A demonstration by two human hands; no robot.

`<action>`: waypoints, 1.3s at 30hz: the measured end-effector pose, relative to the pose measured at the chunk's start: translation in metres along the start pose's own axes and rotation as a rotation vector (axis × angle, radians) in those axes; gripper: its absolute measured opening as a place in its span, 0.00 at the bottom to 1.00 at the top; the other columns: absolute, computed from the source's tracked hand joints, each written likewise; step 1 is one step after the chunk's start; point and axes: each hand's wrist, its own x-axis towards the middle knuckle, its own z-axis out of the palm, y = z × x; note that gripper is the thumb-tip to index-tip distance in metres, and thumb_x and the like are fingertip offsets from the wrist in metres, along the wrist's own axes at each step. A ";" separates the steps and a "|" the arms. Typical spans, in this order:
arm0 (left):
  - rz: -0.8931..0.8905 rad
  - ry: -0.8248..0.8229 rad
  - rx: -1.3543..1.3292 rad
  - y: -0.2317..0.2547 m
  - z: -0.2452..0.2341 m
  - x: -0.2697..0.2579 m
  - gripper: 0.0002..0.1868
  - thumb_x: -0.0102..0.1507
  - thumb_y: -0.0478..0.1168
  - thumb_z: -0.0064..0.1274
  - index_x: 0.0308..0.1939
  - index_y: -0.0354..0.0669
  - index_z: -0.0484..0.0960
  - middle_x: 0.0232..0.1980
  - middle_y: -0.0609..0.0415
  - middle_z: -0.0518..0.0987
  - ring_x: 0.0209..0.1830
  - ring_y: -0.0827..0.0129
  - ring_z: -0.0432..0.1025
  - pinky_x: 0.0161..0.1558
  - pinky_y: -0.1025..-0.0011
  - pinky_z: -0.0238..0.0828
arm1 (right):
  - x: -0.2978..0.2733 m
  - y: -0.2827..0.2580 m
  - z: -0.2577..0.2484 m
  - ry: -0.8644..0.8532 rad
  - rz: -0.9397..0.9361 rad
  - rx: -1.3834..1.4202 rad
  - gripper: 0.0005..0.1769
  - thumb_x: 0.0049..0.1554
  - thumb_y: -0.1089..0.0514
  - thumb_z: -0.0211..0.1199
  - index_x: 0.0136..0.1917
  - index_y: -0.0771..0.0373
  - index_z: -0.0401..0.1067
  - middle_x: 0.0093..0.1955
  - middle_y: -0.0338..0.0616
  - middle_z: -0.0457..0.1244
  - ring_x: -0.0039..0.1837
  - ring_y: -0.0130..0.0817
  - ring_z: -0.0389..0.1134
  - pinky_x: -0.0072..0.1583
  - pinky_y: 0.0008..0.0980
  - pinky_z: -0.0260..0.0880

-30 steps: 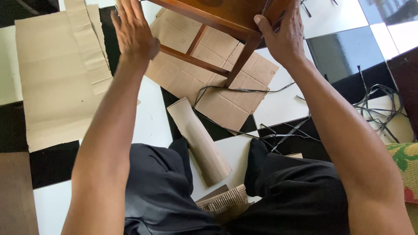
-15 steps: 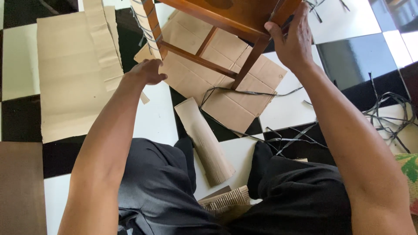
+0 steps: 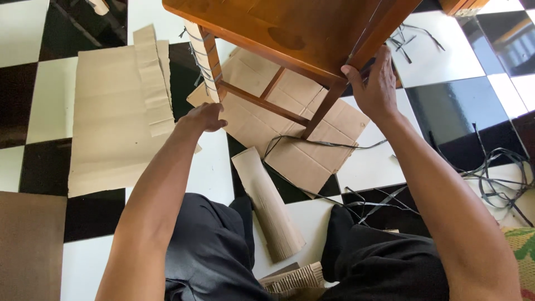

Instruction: Wrapping wooden chair legs with cardboard and securing them with plastic ties for transport

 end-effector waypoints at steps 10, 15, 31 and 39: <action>-0.033 -0.035 -0.023 0.007 -0.012 -0.016 0.29 0.66 0.52 0.55 0.70 0.53 0.71 0.70 0.53 0.74 0.68 0.54 0.69 0.65 0.52 0.67 | 0.002 -0.003 0.000 -0.004 0.011 0.000 0.32 0.71 0.49 0.63 0.70 0.71 0.49 0.51 0.54 0.56 0.45 0.44 0.64 0.46 0.41 0.68; -0.056 -0.049 -0.019 0.009 -0.014 -0.017 0.29 0.67 0.53 0.55 0.71 0.54 0.71 0.70 0.54 0.73 0.69 0.55 0.68 0.66 0.51 0.67 | 0.002 -0.002 0.001 -0.004 0.044 -0.004 0.31 0.70 0.51 0.65 0.69 0.69 0.49 0.47 0.51 0.59 0.40 0.41 0.65 0.43 0.39 0.69; -0.042 -0.045 -0.016 0.000 -0.004 -0.007 0.30 0.66 0.54 0.55 0.71 0.53 0.71 0.70 0.52 0.73 0.68 0.54 0.69 0.65 0.51 0.67 | 0.002 -0.007 0.002 -0.001 0.082 -0.009 0.33 0.69 0.48 0.65 0.70 0.70 0.49 0.51 0.54 0.60 0.44 0.43 0.66 0.45 0.39 0.70; -0.009 -0.046 -0.025 -0.001 -0.007 -0.006 0.30 0.66 0.54 0.53 0.71 0.51 0.71 0.69 0.47 0.75 0.69 0.51 0.69 0.65 0.50 0.68 | 0.003 -0.017 -0.003 -0.007 0.146 0.061 0.31 0.69 0.43 0.63 0.65 0.65 0.49 0.49 0.54 0.56 0.44 0.54 0.67 0.45 0.49 0.72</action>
